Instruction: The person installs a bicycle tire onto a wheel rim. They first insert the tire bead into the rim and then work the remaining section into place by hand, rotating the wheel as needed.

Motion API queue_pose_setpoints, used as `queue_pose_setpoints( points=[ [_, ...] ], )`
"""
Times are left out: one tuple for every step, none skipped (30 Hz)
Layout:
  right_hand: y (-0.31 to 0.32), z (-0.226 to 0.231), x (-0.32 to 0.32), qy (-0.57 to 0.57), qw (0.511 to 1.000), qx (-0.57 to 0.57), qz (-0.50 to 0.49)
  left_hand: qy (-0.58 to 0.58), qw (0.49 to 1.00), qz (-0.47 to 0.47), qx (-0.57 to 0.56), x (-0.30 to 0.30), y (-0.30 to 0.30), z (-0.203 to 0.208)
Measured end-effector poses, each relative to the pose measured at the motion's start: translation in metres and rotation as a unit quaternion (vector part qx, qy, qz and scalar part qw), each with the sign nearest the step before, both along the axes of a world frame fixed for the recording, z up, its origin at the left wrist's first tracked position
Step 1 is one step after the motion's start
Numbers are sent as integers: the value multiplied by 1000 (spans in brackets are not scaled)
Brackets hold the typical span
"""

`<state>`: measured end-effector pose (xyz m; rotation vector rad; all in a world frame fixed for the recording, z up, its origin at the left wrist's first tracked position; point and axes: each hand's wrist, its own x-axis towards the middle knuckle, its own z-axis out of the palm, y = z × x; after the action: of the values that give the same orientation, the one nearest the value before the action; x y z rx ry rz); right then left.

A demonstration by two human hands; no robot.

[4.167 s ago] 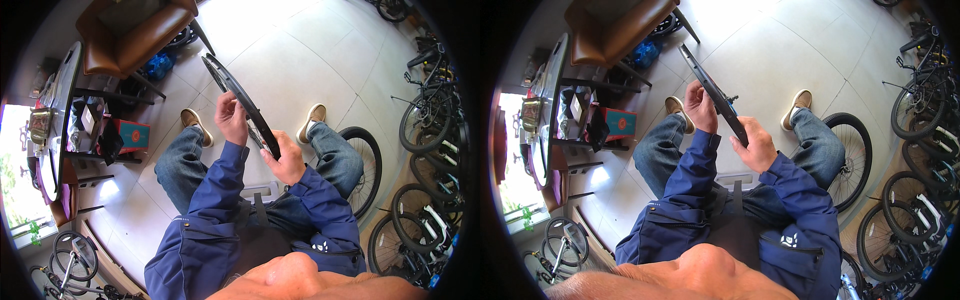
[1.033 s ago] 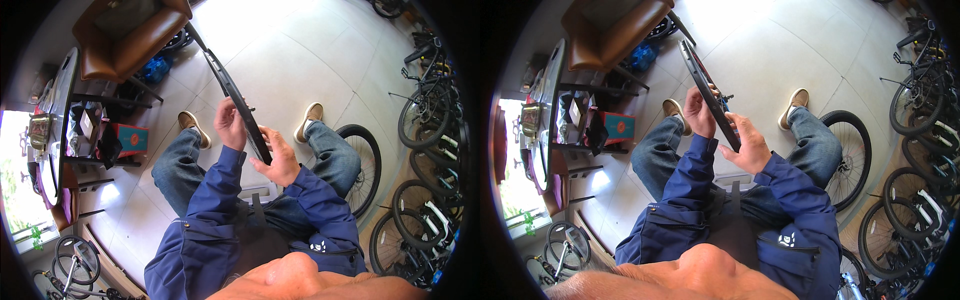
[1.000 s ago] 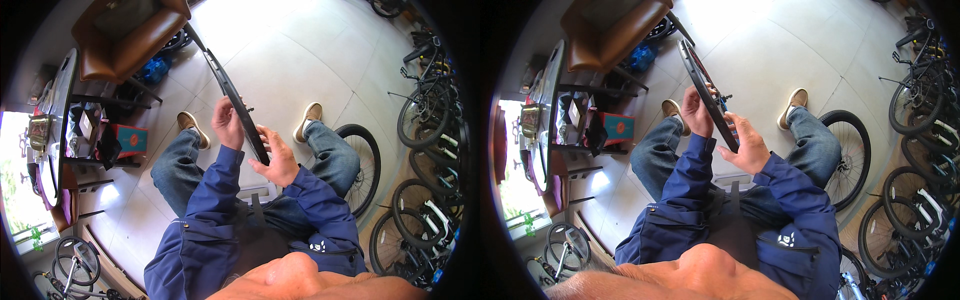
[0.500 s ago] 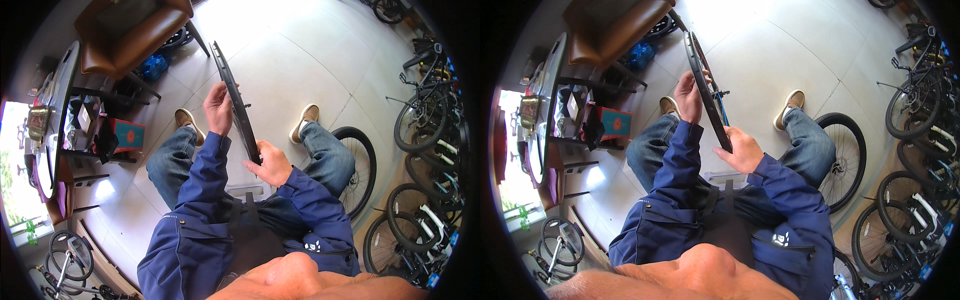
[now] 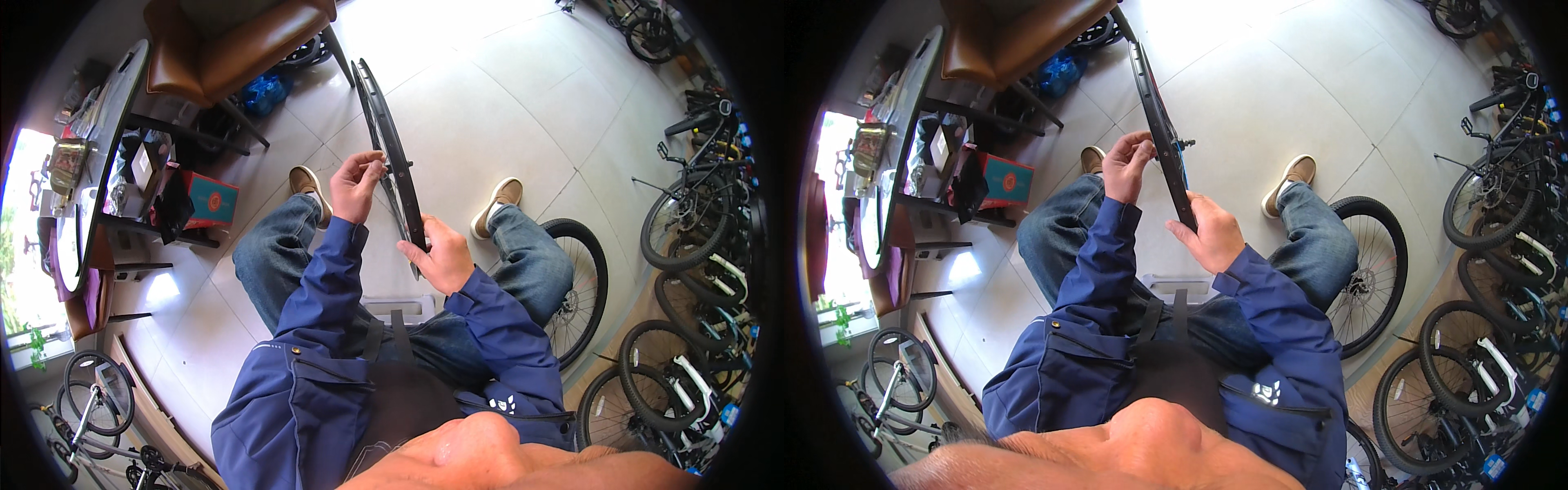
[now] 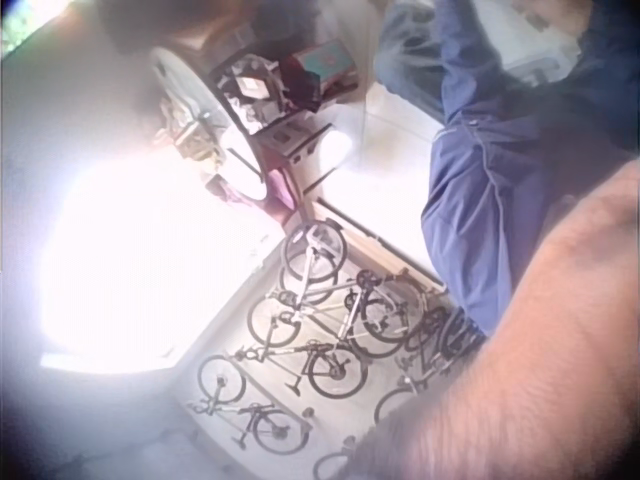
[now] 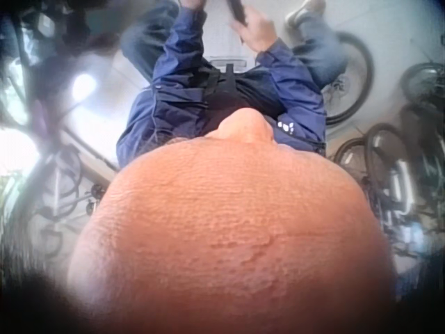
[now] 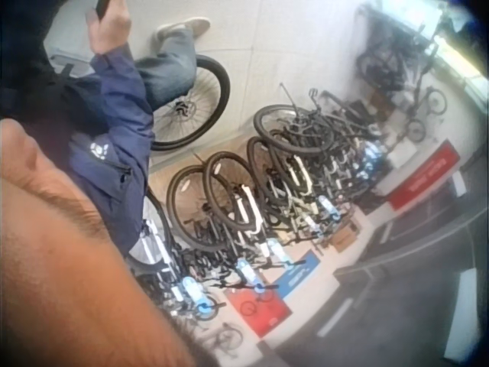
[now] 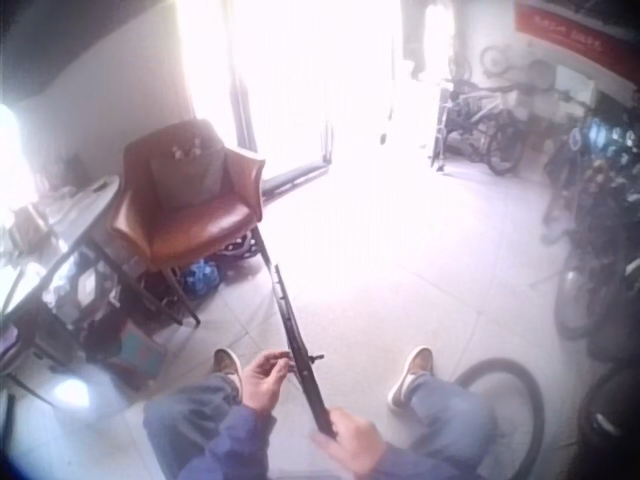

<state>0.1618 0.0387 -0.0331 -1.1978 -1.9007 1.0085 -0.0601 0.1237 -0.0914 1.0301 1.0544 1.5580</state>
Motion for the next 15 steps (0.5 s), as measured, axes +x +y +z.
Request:
queue_pose_setpoints(
  points=[
    [0, 0, 0, 4, 1000, -10, -3, 3, 1000, -7, -1, 1, -4, -1],
    [0, 0, 0, 12, 1000, -13, -5, 9, 1000, -10, -23, 3, -5, 0],
    [1, 0, 0, 4, 1000, -17, -6, 37, 999, -11, -8, 6, -7, 1],
    [1, 0, 0, -2, 1000, -15, -6, 27, 999, -20, 13, 8, -9, 3],
    [1, 1, 0, -4, 1000, -10, -6, 17, 999, -21, 22, 12, -9, 5],
    [2, 2, 0, -3, 1000, -21, -2, 7, 999, -22, 32, 15, -10, 8],
    [2, 3, 1, 1, 1000, -29, 1, 25, 998, -15, 64, 17, -9, 10],
    [1, 4, 1, 4, 999, -37, 3, 21, 997, -22, 77, 19, -9, 12],
    [1, 5, 1, 14, 999, -46, -1, 17, 995, -29, 90, 21, -9, 13],
    [1, 6, 1, 24, 998, -55, -5, 13, 994, -36, 103, 23, -10, 14],
    [1, 6, 1, 34, 997, -65, -9, 4, 993, -49, 106, 24, -10, 14],
    [1, 7, 0, 30, 998, -52, -10, 5, 993, -51, 106, 24, -11, 13],
    [1, 8, 1, 26, 999, -40, -10, 3, 993, -52, 108, 27, -11, 12],
    [2, 8, 1, 25, 999, -25, -9, 2, 992, -55, 117, 28, -12, 10],
    [2, 9, 1, 23, 999, -28, -7, 33, 991, -20, 130, 31, -12, 9]
  ],
)
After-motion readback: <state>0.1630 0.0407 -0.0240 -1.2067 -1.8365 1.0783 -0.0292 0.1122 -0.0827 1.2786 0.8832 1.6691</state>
